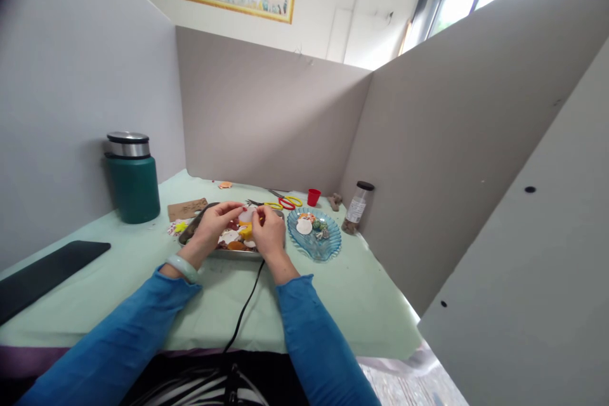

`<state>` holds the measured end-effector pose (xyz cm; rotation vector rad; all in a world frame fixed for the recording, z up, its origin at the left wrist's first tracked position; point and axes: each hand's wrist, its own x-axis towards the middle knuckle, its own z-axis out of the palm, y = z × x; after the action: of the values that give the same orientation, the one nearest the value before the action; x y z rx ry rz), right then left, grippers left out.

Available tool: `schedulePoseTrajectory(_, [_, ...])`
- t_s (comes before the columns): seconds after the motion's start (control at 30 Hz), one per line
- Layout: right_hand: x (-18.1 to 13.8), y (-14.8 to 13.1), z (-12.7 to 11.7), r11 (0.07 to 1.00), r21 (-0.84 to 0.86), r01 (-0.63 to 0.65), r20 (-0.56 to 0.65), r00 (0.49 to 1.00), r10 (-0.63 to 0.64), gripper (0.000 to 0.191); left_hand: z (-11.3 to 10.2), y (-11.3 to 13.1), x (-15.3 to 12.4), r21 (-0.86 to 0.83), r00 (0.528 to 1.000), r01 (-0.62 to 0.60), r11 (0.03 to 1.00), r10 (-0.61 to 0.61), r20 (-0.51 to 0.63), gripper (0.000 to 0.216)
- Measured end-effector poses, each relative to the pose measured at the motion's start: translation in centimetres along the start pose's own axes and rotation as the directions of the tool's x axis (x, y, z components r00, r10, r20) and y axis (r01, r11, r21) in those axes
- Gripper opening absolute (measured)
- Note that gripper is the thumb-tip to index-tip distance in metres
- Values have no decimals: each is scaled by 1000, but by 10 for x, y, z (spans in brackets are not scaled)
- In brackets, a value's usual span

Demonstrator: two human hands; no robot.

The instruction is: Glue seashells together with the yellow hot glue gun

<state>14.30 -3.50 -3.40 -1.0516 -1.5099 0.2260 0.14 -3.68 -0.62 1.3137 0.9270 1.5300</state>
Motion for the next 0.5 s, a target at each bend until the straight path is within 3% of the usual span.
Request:
schedulePoseTrajectory(0.27, [0,0,0,999,43,25,-7,1000,-24,17,-2,2,-3,-153,986,163,975,-156,59,30])
schedulePoseTrajectory(0.5, [-2,-1,0,990,139,-10,56,998,2,24,-1,1,-1,-236,978,210,949,-204,49,22])
